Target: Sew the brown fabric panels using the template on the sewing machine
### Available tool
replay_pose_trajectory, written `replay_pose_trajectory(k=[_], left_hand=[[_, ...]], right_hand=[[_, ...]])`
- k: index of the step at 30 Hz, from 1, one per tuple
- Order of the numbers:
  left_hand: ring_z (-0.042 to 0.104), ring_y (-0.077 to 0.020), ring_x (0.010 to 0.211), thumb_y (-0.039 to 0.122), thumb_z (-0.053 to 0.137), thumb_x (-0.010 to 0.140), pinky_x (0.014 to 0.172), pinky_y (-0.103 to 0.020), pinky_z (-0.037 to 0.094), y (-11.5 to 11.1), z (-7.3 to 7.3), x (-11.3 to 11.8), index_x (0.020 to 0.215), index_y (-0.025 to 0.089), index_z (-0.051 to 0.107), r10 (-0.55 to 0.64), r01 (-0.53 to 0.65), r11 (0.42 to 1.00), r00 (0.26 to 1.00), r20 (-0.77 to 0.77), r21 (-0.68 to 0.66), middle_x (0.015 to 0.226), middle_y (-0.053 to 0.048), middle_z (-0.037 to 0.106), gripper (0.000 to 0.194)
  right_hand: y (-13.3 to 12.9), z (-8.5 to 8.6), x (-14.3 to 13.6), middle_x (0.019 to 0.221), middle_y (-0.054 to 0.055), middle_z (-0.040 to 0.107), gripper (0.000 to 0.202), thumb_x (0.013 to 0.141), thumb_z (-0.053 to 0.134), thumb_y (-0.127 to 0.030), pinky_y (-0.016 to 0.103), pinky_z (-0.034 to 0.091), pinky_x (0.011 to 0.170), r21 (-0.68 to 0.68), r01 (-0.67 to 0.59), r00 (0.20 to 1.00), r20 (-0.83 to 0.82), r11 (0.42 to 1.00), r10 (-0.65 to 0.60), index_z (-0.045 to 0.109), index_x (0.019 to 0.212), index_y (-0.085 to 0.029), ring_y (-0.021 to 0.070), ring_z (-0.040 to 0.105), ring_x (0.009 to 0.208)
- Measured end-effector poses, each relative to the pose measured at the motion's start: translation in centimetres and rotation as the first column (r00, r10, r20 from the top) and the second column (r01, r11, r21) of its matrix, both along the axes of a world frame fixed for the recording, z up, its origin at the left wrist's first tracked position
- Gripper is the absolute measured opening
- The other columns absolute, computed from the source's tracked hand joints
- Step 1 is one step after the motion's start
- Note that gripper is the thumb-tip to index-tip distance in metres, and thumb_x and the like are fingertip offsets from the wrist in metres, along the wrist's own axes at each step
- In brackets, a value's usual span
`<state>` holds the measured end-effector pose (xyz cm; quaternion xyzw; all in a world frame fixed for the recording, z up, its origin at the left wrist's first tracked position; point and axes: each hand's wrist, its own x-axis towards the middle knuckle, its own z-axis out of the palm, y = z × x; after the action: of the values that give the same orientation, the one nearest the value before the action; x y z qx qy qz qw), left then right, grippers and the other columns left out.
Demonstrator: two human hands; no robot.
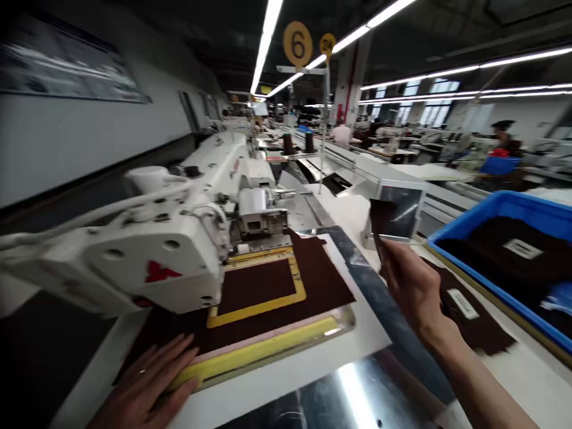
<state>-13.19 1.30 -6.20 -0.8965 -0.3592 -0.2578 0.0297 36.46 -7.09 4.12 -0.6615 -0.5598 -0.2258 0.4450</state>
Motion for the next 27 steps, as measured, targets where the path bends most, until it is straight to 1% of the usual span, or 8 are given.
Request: replay_pose_trajectory(k=[2, 4, 6, 7, 9, 14, 20, 27], left_hand=[[0.065, -0.0296, 0.127, 0.047, 0.061, 0.098, 0.108, -0.046, 0.055, -0.6, 0.9, -0.1, 0.135, 0.030, 0.065, 0.019, -0.015, 0.999, 0.996, -0.093, 0.040, 0.142, -0.005, 0.066, 0.041], [0.065, -0.0290, 0.128, 0.046, 0.062, 0.098, 0.106, -0.044, 0.057, -1.1, 1.6, 0.2, 0.137, 0.029, 0.064, 0.031, -0.025, 0.999, 0.988, -0.154, 0.043, 0.143, -0.005, 0.065, 0.042], [0.064, -0.0284, 0.129, 0.043, 0.061, 0.099, 0.107, -0.044, 0.056, -1.4, 2.0, 0.4, 0.139, 0.029, 0.063, 0.044, -0.041, 0.999, 0.983, -0.176, 0.021, 0.144, -0.005, 0.063, 0.043], [0.063, -0.0282, 0.130, 0.042, 0.061, 0.099, 0.107, -0.044, 0.056, -1.6, 2.0, 0.4, 0.141, 0.030, 0.062, 0.047, -0.046, 0.999, 0.982, -0.181, 0.009, 0.145, -0.004, 0.063, 0.043], [0.061, -0.0280, 0.133, 0.041, 0.061, 0.100, 0.108, -0.046, 0.055, -1.8, 1.9, 0.3, 0.144, 0.030, 0.059, 0.049, -0.052, 0.999, 0.980, -0.192, -0.008, 0.147, -0.003, 0.061, 0.046], [0.059, -0.0282, 0.134, 0.038, 0.061, 0.100, 0.111, -0.048, 0.052, -1.4, 2.4, 0.8, 0.147, 0.027, 0.055, 0.019, -0.020, 1.000, 0.975, -0.223, 0.001, 0.149, -0.004, 0.059, 0.049], [0.060, -0.0315, 0.130, 0.045, 0.057, 0.102, 0.109, -0.050, 0.052, 0.2, 4.1, 3.5, 0.147, 0.024, 0.056, 0.016, -0.023, 0.999, 0.973, -0.232, -0.027, 0.144, -0.008, 0.063, 0.049], [0.061, -0.0376, 0.125, 0.054, 0.057, 0.100, 0.098, -0.051, 0.057, 1.5, 3.7, 4.2, 0.148, 0.025, 0.056, 0.082, -0.113, 0.987, 0.963, -0.257, -0.110, 0.141, -0.011, 0.064, 0.056]], right_hand=[[4.1, -0.5, -4.3, 0.127, 0.008, 0.071, 0.032, 0.102, 0.055, -0.024, 0.040, 0.054, 0.101, -0.070, -0.323, 0.938, 0.113, 0.944, 0.329, 0.068, 0.131, -0.024, 0.0261, 0.069, 0.112], [7.4, -1.7, -8.5, 0.137, 0.009, 0.066, 0.038, 0.104, 0.047, -0.016, 0.042, 0.051, 0.109, -0.300, -0.533, 0.785, 0.173, 0.791, 0.595, 0.065, 0.137, -0.022, 0.0257, 0.063, 0.125], [9.9, -3.4, -11.6, 0.139, 0.009, 0.065, 0.040, 0.105, 0.042, -0.015, 0.043, 0.050, 0.111, -0.538, -0.592, 0.618, 0.176, 0.600, 0.767, 0.064, 0.139, -0.021, 0.0253, 0.059, 0.131], [10.8, -4.2, -12.7, 0.139, 0.009, 0.065, 0.039, 0.106, 0.042, -0.017, 0.043, 0.050, 0.110, -0.609, -0.593, 0.557, 0.162, 0.526, 0.815, 0.064, 0.138, -0.020, 0.0250, 0.059, 0.131], [11.9, -5.4, -13.8, 0.139, 0.009, 0.065, 0.038, 0.107, 0.041, -0.020, 0.041, 0.051, 0.109, -0.668, -0.595, 0.498, 0.131, 0.447, 0.857, 0.064, 0.137, -0.018, 0.0251, 0.059, 0.130], [12.3, -6.2, -14.5, 0.142, 0.013, 0.062, 0.038, 0.107, 0.041, -0.019, 0.050, 0.051, 0.106, -0.701, -0.581, 0.498, 0.097, 0.414, 0.862, 0.064, 0.136, -0.015, 0.0320, 0.057, 0.130], [11.6, -6.5, -15.4, 0.142, 0.016, 0.060, 0.036, 0.104, 0.045, -0.018, 0.053, 0.055, 0.096, -0.758, -0.476, 0.549, 0.140, 0.446, 0.824, 0.063, 0.135, -0.015, 0.0348, 0.059, 0.122], [11.5, -6.7, -15.7, 0.145, 0.016, 0.057, 0.037, 0.103, 0.047, -0.018, 0.051, 0.056, 0.089, -0.757, -0.460, 0.557, 0.160, 0.463, 0.815, 0.062, 0.137, -0.017, 0.0363, 0.058, 0.123]])
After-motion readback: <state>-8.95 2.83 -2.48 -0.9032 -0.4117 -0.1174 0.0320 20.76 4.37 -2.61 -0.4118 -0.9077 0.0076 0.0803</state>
